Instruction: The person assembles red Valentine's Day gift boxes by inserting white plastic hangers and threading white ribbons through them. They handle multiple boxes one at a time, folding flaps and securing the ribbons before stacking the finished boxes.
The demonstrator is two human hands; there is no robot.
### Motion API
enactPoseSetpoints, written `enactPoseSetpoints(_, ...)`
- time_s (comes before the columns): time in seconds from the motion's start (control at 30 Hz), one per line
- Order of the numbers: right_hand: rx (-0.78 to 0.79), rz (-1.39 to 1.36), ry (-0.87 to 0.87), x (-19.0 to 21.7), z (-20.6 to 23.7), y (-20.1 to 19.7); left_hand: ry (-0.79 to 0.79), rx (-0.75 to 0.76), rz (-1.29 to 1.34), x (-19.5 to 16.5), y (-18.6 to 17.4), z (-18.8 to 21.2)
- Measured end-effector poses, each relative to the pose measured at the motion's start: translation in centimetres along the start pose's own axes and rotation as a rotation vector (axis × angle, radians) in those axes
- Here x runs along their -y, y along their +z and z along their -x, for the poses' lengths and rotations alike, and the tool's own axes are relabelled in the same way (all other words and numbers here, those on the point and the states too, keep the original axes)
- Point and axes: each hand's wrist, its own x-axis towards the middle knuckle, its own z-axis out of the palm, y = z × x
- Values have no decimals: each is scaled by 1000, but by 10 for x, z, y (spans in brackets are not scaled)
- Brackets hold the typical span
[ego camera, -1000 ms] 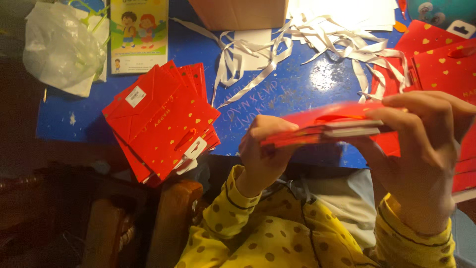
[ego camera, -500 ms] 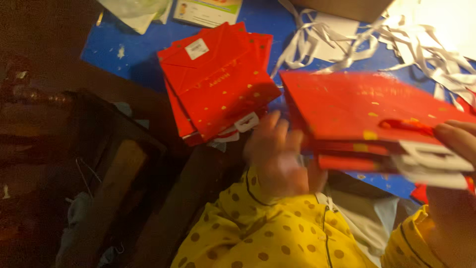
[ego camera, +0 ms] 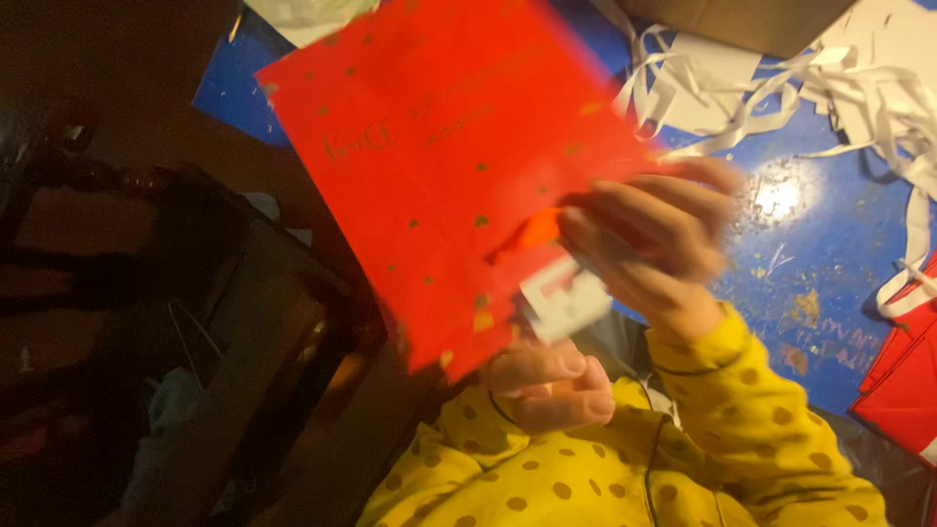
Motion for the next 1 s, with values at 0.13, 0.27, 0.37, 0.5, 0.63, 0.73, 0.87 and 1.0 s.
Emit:
enactPoseSetpoints(0.13,156,-89,8,9,33,61,25,33,27,1,-8,3)
enactPoseSetpoints(0.27,345,-171,91,38,53,78,4,80,79,3,-17,8)
enactPoseSetpoints(0.37,282,-146,119,46,38,73,19,116,118,4,-22,9)
enactPoseSetpoints(0.5,5,-78,56,39,5,83,64,240,149,12,-34,6)
enactPoseSetpoints(0.63,-114,-39,-169,35,9,98,84,271,230,16,-47,7)
enactPoseSetpoints(0.73,147,-115,-61,43,34,109,54,251,254,16,-51,15)
enactPoseSetpoints(0.87,328,-198,221,70,62,121,-86,190,326,18,-54,22)
enactPoseSetpoints(1.0,355,-209,346,86,81,103,-241,339,408,25,-59,18)
